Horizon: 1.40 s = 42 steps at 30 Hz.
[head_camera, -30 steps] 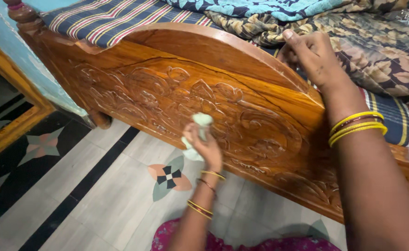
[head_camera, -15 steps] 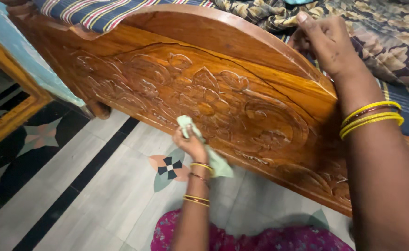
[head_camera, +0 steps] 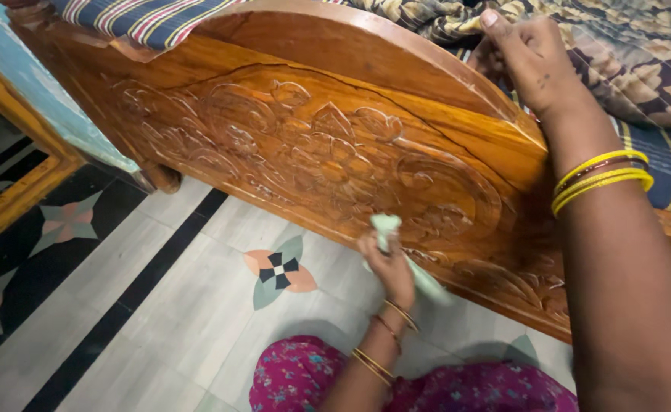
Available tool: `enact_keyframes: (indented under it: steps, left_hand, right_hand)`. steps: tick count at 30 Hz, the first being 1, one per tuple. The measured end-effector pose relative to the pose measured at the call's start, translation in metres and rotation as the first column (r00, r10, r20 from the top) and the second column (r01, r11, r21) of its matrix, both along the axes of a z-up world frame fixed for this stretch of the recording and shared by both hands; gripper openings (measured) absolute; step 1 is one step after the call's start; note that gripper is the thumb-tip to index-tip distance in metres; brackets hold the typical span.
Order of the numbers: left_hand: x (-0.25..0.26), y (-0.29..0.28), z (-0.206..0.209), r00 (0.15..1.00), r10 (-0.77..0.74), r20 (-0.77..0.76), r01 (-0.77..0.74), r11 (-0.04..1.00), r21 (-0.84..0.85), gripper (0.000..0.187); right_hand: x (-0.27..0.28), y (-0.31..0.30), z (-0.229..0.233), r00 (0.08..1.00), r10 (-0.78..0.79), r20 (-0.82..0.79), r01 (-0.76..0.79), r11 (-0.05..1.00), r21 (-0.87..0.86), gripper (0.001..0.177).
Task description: The person sits on the floor and wipes the carved wooden footboard of a bed with a light green cloth. They repeatedly rub the surface and crevices of the wood, moving along the length of the frame.
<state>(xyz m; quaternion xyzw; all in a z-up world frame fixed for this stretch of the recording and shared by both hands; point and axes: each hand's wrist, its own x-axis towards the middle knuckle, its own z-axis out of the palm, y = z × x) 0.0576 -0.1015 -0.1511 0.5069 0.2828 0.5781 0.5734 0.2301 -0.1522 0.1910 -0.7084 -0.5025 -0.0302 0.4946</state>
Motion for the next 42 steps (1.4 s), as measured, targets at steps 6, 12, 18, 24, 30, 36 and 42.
enact_keyframes:
  steps: [6,12,18,24,30,36,42]
  left_hand:
    - [-0.016,0.084,0.018,0.995,0.03,0.097,0.021,0.872,-0.489,0.021]
    - [-0.009,0.081,-0.013,0.989,0.1,-0.108,-0.116,0.981,-0.157,0.027]
    - [-0.004,-0.014,0.005,1.0,0.003,0.026,-0.005,0.998,0.056,0.024]
    - [-0.036,-0.026,0.044,0.951,-0.242,-0.193,0.292,0.909,0.298,0.011]
    - [-0.044,0.016,0.036,0.914,-0.013,-0.405,0.236,0.829,0.507,0.012]
    - [-0.045,0.025,0.028,0.947,-0.042,-0.317,0.15,0.934,0.325,0.01]
    - [-0.031,-0.022,0.041,0.937,-0.158,-0.312,0.299,0.822,0.484,0.013]
  right_hand:
    - [-0.006,-0.003,0.002,0.999,-0.018,0.036,0.018,1.0,0.004,0.062]
    - [0.002,0.003,0.004,0.998,-0.047,-0.031,0.046,0.999,-0.022,0.064]
    - [0.011,0.007,0.0,1.0,0.015,0.003,-0.015,1.0,-0.015,0.067]
    - [0.008,0.004,0.002,1.0,-0.025,0.002,0.026,0.999,-0.048,0.069]
    - [0.01,0.004,0.0,1.0,0.011,0.024,-0.01,0.999,-0.031,0.069]
    - [0.005,0.004,0.002,0.999,0.007,0.037,-0.006,1.0,-0.028,0.067]
    - [0.002,0.005,0.005,1.0,-0.013,-0.013,0.013,0.999,-0.041,0.068]
